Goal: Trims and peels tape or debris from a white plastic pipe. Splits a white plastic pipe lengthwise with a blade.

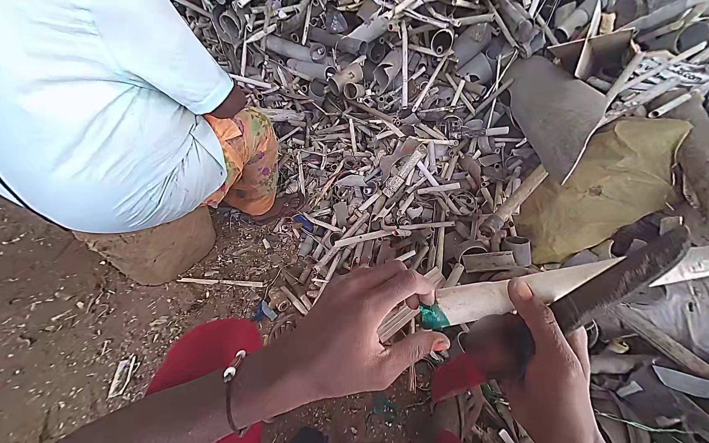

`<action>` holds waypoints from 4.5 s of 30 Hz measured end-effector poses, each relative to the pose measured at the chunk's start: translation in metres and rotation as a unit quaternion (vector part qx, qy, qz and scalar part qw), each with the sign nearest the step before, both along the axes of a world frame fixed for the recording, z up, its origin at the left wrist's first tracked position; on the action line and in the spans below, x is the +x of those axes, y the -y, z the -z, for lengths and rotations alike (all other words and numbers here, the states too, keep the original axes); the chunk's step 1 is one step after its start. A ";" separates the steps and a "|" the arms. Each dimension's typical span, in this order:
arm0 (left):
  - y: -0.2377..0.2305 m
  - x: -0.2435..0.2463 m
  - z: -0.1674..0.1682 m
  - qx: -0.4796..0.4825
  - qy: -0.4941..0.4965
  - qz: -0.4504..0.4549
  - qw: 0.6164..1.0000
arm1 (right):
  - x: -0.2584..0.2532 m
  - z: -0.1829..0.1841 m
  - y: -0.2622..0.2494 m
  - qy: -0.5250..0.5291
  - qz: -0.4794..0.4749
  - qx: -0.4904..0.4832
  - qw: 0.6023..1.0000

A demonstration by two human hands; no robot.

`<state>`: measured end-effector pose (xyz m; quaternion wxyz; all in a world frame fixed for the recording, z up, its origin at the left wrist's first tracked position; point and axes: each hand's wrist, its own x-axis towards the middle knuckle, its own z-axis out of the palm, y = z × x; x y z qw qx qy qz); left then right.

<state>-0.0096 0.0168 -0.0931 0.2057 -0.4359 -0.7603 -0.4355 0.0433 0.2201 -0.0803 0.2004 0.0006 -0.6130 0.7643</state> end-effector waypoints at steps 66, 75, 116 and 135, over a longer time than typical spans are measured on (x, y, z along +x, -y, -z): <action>0.022 -0.021 -0.002 -0.048 -0.091 -0.162 0.981 | 0.020 -0.002 -0.008 0.106 -0.206 0.123 0.965; 0.013 -0.008 0.001 0.048 0.086 -0.012 0.995 | -0.020 0.024 -0.023 0.103 -0.479 0.146 0.860; 0.030 -0.016 -0.020 -0.026 0.204 0.109 0.973 | 0.036 -0.018 -0.016 0.067 -0.173 0.188 0.964; 0.034 0.000 -0.028 0.475 0.515 0.255 0.667 | 0.011 -0.008 0.010 -0.082 -0.046 0.564 0.820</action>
